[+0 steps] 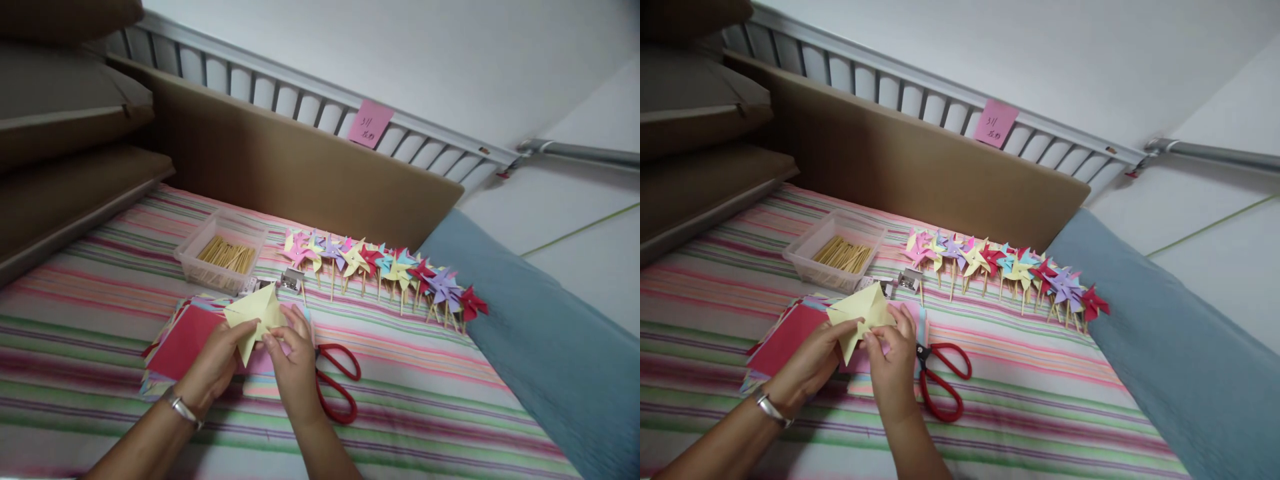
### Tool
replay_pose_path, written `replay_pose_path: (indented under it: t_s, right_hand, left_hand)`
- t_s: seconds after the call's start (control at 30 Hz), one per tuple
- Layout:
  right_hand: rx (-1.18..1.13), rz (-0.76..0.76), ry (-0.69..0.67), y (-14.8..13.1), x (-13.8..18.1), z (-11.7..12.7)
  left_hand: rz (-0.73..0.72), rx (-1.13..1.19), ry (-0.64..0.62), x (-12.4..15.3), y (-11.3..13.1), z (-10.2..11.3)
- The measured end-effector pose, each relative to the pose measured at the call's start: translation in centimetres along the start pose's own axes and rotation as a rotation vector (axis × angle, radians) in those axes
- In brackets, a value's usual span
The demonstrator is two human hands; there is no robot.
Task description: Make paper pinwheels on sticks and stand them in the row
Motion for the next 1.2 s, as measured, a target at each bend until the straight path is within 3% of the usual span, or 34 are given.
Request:
replay_pose_path:
  t_s: [0.5,0.87,1.0,1.2]
  right_hand:
    - [-0.212,-0.194,0.059,3.1,-0.3,0.1]
    - [-0.212,-0.181,0.058,2.7,-0.4,0.3]
    - [-0.185,-0.185,0.026,2.7,-0.4,-0.1]
    - [-0.094,-0.072,-0.015,1.6,-0.3,-0.3]
  left_hand:
    - [0.019,0.002,0.014,0.4,-0.6,-0.5]
    - [-0.033,-0.040,0.017,0.4,0.0,-1.1]
    - [-0.009,-0.053,0.065,0.4,-0.3,-0.3]
    - [-0.042,-0.033,0.136,0.5,0.6,1.2]
Point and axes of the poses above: each hand's wrist, its own x-axis away from the middle knuckle, its own z-axis out of the back of the hand, y = z × x, the point moved 10 cm from there along -x, towards the middle knuckle, and after that the axes turned 14 degrees about -y, right-handed, at the moved point
